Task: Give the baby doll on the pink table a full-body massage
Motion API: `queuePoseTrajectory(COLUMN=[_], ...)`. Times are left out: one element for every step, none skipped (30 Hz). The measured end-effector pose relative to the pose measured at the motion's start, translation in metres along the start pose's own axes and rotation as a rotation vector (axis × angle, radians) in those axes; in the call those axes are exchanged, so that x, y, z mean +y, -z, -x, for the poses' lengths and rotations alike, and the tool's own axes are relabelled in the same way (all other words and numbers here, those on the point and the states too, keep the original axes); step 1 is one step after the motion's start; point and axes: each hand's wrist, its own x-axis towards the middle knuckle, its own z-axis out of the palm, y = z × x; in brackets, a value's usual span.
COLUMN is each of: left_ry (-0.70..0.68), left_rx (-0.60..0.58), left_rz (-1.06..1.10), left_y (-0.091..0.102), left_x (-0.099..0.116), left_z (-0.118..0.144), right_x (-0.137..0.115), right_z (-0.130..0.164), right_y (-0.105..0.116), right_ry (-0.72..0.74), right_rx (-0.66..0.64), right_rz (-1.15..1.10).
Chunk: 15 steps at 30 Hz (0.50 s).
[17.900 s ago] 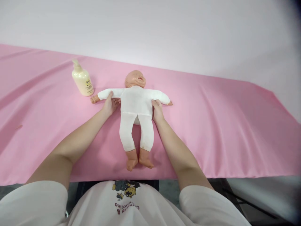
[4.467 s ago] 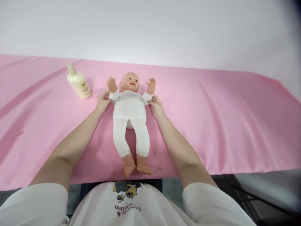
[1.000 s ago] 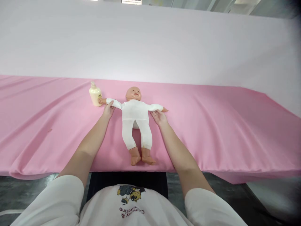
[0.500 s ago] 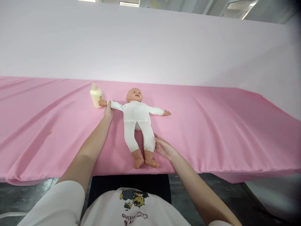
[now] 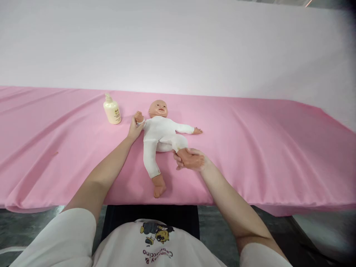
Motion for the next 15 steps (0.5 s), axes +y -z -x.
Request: queuePoseTrajectory(left_ry=[-0.079,-0.159,-0.234,-0.299,-0.353,-0.389,-0.407,-0.407,-0.394,-0.37,-0.333,-0.287,-0.235,-0.18,-0.126], left_rx=[-0.075,-0.153,-0.229,-0.296,-0.344,-0.372,-0.379,-0.374,-0.363,-0.347,-0.319,-0.282,-0.232,-0.173,-0.107], left_rz=[-0.092,-0.183,-0.267,-0.335,-0.384,-0.412,-0.421,-0.421,-0.415,-0.405,-0.388,-0.361,-0.322,-0.272,-0.216], left_y=[-0.003,-0.006,-0.008,-0.01,-0.012,-0.013,-0.013,-0.013,-0.013,-0.012,-0.012,-0.011,-0.01,-0.008,-0.007], left_x=[0.004,0.008,0.012,0.017,0.021,0.024,0.026,0.027,0.027,0.026,0.024,0.021,0.017,0.013,0.008], left_z=[0.003,0.005,0.008,0.009,0.01,0.011,0.011,0.011,0.011,0.011,0.01,0.009,0.008,0.006,0.004], right_x=[-0.008,-0.014,-0.018,-0.02,-0.021,-0.02,-0.017,-0.014,-0.01,-0.006,-0.003,0.001,0.004,0.006,0.008], right_z=[-0.011,-0.023,-0.034,-0.045,-0.054,-0.061,-0.065,-0.066,-0.065,-0.062,-0.057,-0.052,-0.047,-0.043,-0.04], right_y=[0.006,0.011,0.016,0.021,0.026,0.03,0.035,0.04,0.044,0.047,0.049,0.051,0.051,0.05,0.048], right_ry=[0.006,0.02,0.018,0.016,0.009,0.003,0.011,0.021,0.035,0.05,0.062,0.064,0.041,-0.001,-0.053], right_rx=[0.01,0.038,0.077,0.126,0.178,0.224,0.251,0.248,0.214,0.143,0.044,-0.076,-0.214,-0.356,-0.487], right_rz=[-0.001,-0.007,-0.008,-0.01,-0.011,-0.006,-0.003,0.0,0.0,-0.002,-0.005,-0.003,0.009,0.035,0.071])
